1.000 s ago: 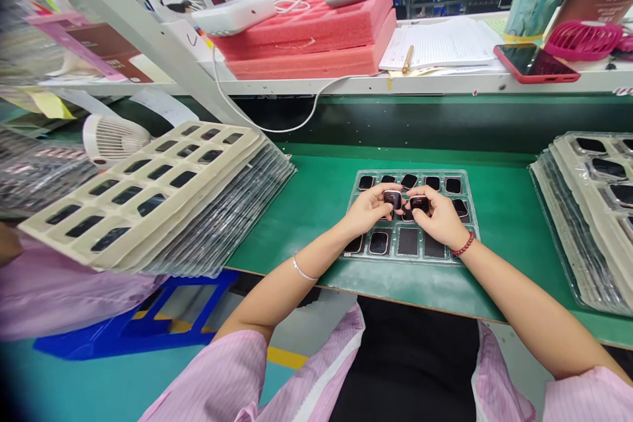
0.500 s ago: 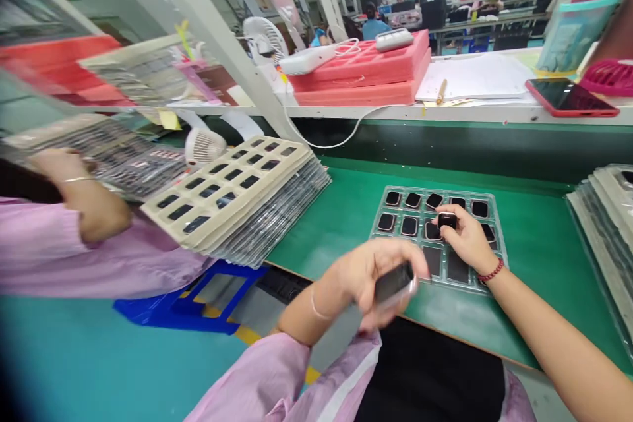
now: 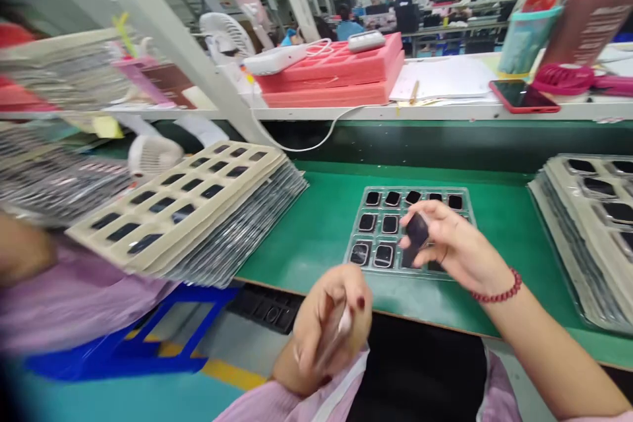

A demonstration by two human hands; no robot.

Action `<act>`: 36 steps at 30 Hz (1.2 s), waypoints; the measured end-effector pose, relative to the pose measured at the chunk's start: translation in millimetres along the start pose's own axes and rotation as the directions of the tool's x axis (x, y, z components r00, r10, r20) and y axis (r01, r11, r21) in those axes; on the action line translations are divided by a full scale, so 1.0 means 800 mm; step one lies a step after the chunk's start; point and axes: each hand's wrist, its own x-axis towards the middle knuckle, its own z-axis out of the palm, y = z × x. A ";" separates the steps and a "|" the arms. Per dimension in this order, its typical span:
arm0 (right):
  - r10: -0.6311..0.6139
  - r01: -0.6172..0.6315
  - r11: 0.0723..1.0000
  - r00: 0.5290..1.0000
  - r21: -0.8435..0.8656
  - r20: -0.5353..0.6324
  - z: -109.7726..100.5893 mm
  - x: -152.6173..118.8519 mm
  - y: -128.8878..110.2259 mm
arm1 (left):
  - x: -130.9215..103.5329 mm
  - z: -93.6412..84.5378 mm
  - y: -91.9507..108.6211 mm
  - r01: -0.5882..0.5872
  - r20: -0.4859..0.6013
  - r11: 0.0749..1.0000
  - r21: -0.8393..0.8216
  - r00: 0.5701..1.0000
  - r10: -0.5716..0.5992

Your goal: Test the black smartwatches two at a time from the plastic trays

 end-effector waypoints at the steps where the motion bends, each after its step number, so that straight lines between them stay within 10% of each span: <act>1: -0.009 0.007 1.000 0.998 0.030 0.065 0.019 -0.014 -0.006 | -0.001 -0.011 0.002 -0.048 -0.071 0.998 0.034 0.996 0.050; 7: -0.058 0.033 0.985 0.988 0.170 0.143 0.092 -0.067 -0.013 | 0.026 -0.049 -0.010 0.132 -0.441 0.949 0.286 0.897 0.008; 16: -0.022 0.003 0.979 0.995 0.204 0.094 0.104 -0.082 -0.014 | 0.031 -0.049 -0.013 0.178 -0.508 0.917 0.356 0.861 0.030; 27: -0.024 -0.058 0.959 0.959 -0.276 -0.282 -0.019 -0.019 0.046 | 0.044 -0.054 -0.014 0.150 -0.574 0.856 0.496 0.796 0.193; 36: -0.151 0.011 0.897 0.948 -0.443 -0.281 -0.027 -0.017 0.057 | 0.042 -0.056 -0.015 0.143 -0.487 0.851 0.505 0.861 0.144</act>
